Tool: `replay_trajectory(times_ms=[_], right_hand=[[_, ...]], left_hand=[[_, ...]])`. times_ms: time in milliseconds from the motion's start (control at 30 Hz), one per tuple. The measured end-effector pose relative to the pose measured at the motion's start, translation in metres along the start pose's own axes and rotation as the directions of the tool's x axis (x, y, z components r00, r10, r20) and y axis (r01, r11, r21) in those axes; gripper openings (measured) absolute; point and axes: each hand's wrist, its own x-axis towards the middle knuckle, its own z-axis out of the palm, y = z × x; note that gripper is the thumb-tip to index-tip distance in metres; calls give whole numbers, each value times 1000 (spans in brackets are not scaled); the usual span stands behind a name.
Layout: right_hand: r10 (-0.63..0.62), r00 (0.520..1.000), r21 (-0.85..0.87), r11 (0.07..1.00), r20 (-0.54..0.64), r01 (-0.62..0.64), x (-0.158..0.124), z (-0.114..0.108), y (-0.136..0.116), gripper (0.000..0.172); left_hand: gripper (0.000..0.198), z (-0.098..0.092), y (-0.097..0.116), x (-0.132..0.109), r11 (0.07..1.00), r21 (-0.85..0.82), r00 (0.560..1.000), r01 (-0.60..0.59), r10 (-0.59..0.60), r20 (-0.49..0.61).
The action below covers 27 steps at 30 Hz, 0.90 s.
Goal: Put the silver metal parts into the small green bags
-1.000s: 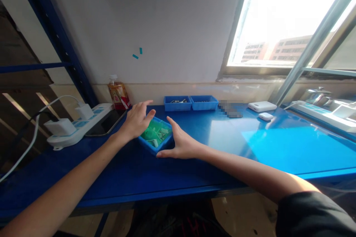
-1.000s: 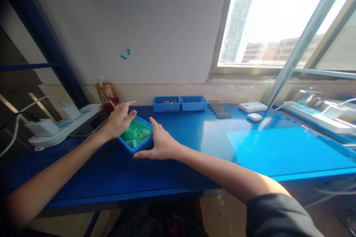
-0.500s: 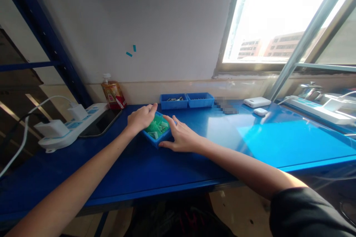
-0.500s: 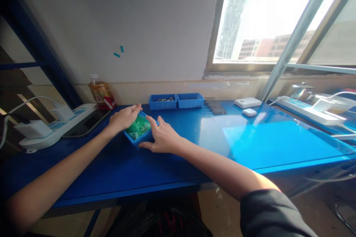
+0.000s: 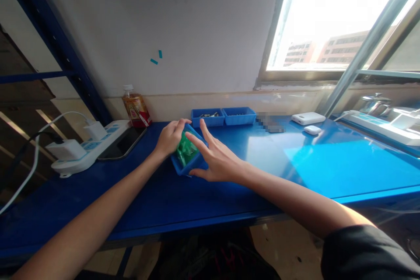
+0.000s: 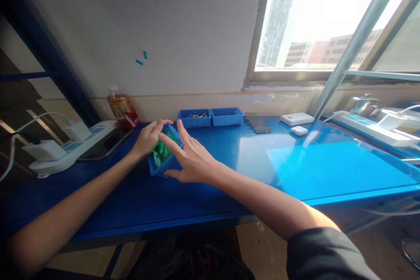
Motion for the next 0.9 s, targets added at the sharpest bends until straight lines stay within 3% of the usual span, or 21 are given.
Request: replay_trajectory(times_ms=[67, 133, 233, 300, 400, 500, 600, 667, 900], right_hand=[[-84, 996, 4, 996, -31, 85, 0, -2, -6, 90], [-82, 994, 29, 996, -79, 84, -1, 1, -10, 92], [165, 974, 156, 978, -152, -141, -5, 9, -9, 109], [340, 937, 290, 907, -77, -305, -6, 13, -5, 118], [408, 907, 374, 829, 107, -417, -4, 14, -2, 105], [410, 909, 261, 872, 76, -415, -1, 13, -4, 89], [355, 935, 144, 924, 28, -355, -1, 11, -6, 83], [305, 951, 114, 944, 43, -308, -3, 11, -5, 79], [249, 967, 282, 925, 52, -254, -6, 18, 7, 88]], left_hand=[[53, 4, 1, -2, 993, -107, 998, -51, 47, -35], [51, 6, 2, -4, 987, -153, 997, -56, 47, -66], [51, 8, -1, -5, 979, -200, 984, -45, 8, -178], [51, 10, -4, -5, 965, -263, 951, -24, -59, -304], [53, 16, -5, -3, 917, -398, 903, 31, -197, -383], [55, 20, 4, -2, 806, -579, 891, 120, -344, -295], [50, 18, 18, -7, 613, -753, 871, 239, -478, -113], [50, 16, 25, -12, 545, -778, 865, 314, -502, -4], [66, 23, 15, -22, 708, -621, 912, 337, -410, 27]])
